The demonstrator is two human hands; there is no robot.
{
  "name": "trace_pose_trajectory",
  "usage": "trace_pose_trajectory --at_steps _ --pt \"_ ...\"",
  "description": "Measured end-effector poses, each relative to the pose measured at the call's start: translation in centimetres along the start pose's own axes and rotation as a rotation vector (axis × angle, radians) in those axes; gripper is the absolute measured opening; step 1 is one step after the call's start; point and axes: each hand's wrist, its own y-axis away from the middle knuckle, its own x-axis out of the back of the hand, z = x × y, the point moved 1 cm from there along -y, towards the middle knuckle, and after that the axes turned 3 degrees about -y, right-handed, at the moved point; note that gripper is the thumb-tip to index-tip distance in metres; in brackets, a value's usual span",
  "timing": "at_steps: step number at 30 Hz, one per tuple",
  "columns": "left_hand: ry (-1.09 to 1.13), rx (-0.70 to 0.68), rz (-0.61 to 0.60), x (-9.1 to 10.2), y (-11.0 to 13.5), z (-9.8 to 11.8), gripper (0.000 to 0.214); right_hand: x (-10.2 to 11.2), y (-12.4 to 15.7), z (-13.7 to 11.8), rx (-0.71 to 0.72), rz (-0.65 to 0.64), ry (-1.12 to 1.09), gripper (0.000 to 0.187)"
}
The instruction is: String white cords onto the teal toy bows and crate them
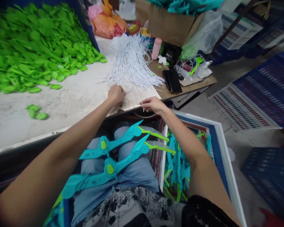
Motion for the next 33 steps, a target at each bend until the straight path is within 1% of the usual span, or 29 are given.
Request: trace_pose_trajectory --at_steps 1,3,5,7,10,12,15,17,18,20,21,23,24,26,28,30,33 --pt "0.079 -0.015 -0.031 -0.1 1.2 0.4 0.022 0.1 0.9 1.0 -0.015 -0.014 -0.125 0.023" --pt "0.303 -0.041 -0.133 -0.6 4.6 1.5 0.019 0.2 2.7 2.9 -0.037 -0.033 -0.334 0.027" --pt "0.543 -0.043 -0.246 -1.4 8.5 2.8 0.019 0.1 4.5 4.6 -0.044 -0.042 -0.433 0.031" --pt "0.696 -0.035 -0.336 -2.5 12.3 4.0 0.022 0.0 6.4 6.0 -0.05 -0.051 -0.479 0.034" --pt "0.727 -0.067 -0.433 -3.9 16.4 5.4 0.021 0.2 8.8 7.6 -0.06 -0.092 -0.449 0.037" --pt "0.69 -0.119 -0.472 -4.6 18.2 6.3 0.02 0.5 10.1 8.2 -0.055 -0.132 -0.361 0.035" --pt "0.634 -0.176 -0.485 -5.2 20.5 7.5 0.018 1.5 12.3 8.9 -0.037 -0.18 -0.22 0.031" --pt "0.673 -0.159 -0.525 -5.8 22.3 8.2 0.019 2.7 14.1 9.5 -0.036 -0.186 -0.178 0.03" --pt "0.729 -0.127 -0.577 -6.2 23.4 8.5 0.021 3.4 15.3 10.0 -0.035 -0.168 -0.169 0.03" --pt "0.862 -0.028 -0.746 -7.6 25.7 8.9 0.026 5.0 17.9 11.6 -0.043 -0.087 -0.146 0.029" --pt "0.911 0.032 -0.843 -8.5 26.8 9.0 0.027 5.7 19.3 12.7 -0.048 -0.024 -0.125 0.029" --pt "0.964 0.18 -1.002 -10.6 28.7 9.3 0.026 6.8 21.9 15.3 -0.057 0.139 -0.073 0.029" --pt "0.991 0.272 -1.042 -11.7 29.3 9.4 0.024 7.2 22.9 16.7 -0.053 0.234 -0.054 0.029" --pt "1.07 0.463 -1.048 -13.7 29.9 9.9 0.018 7.3 24.3 19.4 -0.02 0.421 -0.04 0.03" --pt "1.142 0.579 -1.016 -15.4 29.8 10.6 0.014 6.9 24.6 21.4 0.022 0.546 -0.037 0.031" --pt "1.169 0.608 -0.998 -16.5 29.3 11.3 0.012 6.4 24.3 22.5 0.05 0.601 -0.025 0.031" --pt "1.178 0.613 -0.992 -17.5 28.7 11.9 0.011 5.9 23.5 23.2 0.069 0.622 0.002 0.029"
